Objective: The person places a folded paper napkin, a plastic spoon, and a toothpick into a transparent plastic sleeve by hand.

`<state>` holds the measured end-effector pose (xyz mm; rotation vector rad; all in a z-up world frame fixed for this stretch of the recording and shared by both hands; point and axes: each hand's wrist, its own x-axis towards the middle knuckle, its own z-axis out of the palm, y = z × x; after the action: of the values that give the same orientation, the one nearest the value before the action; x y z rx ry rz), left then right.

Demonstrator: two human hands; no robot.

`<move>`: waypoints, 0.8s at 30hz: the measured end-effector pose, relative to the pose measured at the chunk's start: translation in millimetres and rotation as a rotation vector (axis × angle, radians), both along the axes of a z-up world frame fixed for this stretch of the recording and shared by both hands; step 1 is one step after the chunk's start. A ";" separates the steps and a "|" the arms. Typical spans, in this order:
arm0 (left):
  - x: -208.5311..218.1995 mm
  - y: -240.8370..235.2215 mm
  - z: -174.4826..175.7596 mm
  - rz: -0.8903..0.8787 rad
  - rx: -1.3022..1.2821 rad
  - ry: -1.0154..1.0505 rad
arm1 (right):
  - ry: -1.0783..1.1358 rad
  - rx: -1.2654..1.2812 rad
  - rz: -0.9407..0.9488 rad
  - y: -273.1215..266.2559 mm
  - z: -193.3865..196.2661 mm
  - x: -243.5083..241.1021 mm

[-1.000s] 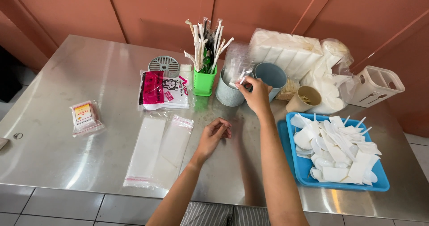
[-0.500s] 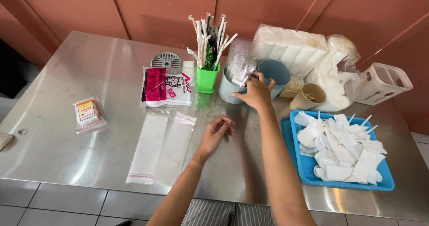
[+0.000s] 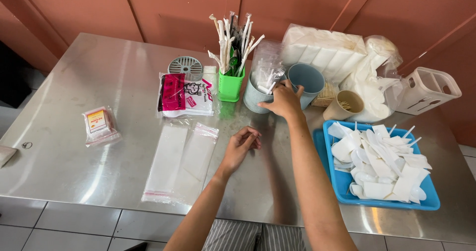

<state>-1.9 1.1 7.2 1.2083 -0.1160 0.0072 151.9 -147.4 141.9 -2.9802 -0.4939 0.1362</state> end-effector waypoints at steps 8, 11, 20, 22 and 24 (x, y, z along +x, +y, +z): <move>0.1 0.9 1.7 -0.004 0.005 -0.003 | -0.080 -0.135 0.030 2.5 -4.2 5.6; 0.7 0.9 -0.2 -0.005 0.001 -0.006 | -0.098 -0.153 0.032 -2.4 -17.5 14.5; -0.7 2.8 4.0 -0.012 0.014 0.022 | -0.345 0.232 0.073 -42.1 9.1 -35.0; 1.2 2.5 4.2 -0.014 0.017 0.041 | -0.433 0.380 0.054 -49.0 13.9 -62.7; -0.6 2.3 1.2 -0.008 -0.014 0.049 | -0.430 0.862 0.017 -50.8 7.4 -92.8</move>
<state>-2.6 3.4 8.4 1.1931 -0.0782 -0.0289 59.2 -198.2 149.3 -2.1380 -0.4584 -0.5769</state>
